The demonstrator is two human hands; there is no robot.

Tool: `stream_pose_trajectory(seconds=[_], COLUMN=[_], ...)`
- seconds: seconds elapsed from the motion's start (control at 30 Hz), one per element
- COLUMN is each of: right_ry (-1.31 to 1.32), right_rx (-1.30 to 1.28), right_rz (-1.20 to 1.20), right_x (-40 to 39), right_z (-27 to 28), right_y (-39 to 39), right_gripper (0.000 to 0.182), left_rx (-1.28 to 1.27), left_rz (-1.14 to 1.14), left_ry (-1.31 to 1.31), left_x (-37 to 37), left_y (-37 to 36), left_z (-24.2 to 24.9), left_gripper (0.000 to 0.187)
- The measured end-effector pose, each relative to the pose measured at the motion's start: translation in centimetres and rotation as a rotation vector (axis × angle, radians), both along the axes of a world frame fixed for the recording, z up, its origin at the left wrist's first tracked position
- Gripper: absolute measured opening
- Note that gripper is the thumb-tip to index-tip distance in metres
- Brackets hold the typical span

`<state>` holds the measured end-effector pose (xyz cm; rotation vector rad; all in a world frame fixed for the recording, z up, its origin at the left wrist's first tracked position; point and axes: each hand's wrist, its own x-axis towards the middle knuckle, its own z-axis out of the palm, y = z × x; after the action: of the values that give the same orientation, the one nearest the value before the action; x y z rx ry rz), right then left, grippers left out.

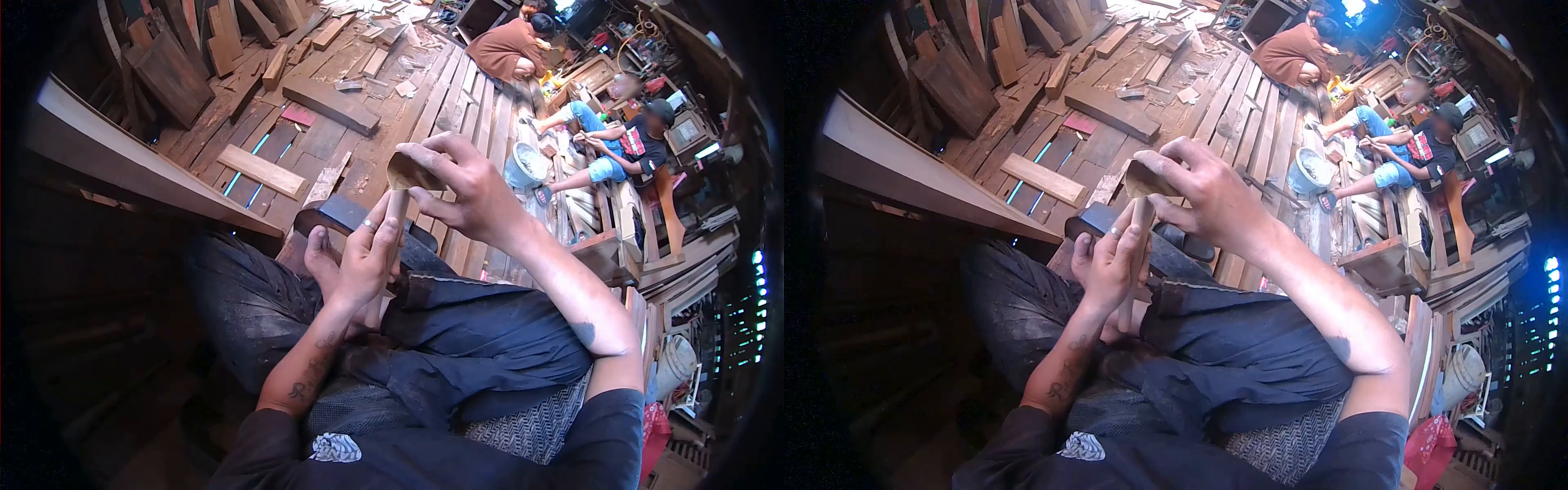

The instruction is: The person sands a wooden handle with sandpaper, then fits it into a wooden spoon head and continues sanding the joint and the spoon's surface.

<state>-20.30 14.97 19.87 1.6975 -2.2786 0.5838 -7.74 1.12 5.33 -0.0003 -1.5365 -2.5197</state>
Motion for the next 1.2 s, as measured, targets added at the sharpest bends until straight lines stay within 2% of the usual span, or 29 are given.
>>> stream_pose_trajectory(seconds=[0.1,0.2,0.33,0.43,0.57,0.7,0.83,0.93,1.1,1.17,1.2], right_ry=[-0.055,-0.094,-0.072,-0.112,-0.145,-0.12,-0.184,-0.143,-0.067,-0.051,-0.129], right_rx=[0.018,0.009,-0.029,-0.04,-0.065,-0.021,-0.047,-0.037,-0.073,-0.076,-0.024], right_rz=[-0.085,-0.089,-0.036,-0.122,-0.036,-0.12,-0.05,-0.117,-0.039,-0.031,-0.114], right_x=[-0.7,-0.3,0.0,-0.6,0.4,-0.6,0.7,-0.3,0.4,0.1,-0.1], right_z=[-0.4,-0.2,-0.1,-0.4,-0.3,-0.6,0.2,-0.3,0.1,0.0,0.0], right_y=[0.7,0.4,0.0,0.7,-0.2,0.6,-0.1,0.6,0.0,-0.1,0.2], right_gripper=[0.056,0.057,0.057,0.058,0.057,0.058,0.056,0.055,0.057,0.057,0.057], left_rx=[0.059,-0.005,0.025,-0.002,0.01,-0.003,-0.044,-0.069,-0.035,-0.112,-0.117], left_rz=[-0.005,0.052,-0.001,0.032,-0.002,0.041,0.089,0.075,0.088,0.074,0.075], left_ry=[-0.018,0.034,-0.006,-0.003,-0.006,0.021,0.044,0.022,0.033,-0.05,-0.054], left_x=[0.0,-0.4,0.2,0.3,0.3,0.0,-0.2,0.3,0.2,0.7,0.6], left_y=[-0.6,-0.3,-0.4,-0.9,-0.3,-0.8,0.0,-0.8,-0.2,-1.0,-1.2], left_z=[-0.4,-0.1,0.5,0.6,0.6,0.2,-0.1,0.9,0.4,1.2,1.3], left_gripper=[0.055,0.055,0.056,0.057,0.056,0.056,0.056,0.057,0.062,0.063,0.062])
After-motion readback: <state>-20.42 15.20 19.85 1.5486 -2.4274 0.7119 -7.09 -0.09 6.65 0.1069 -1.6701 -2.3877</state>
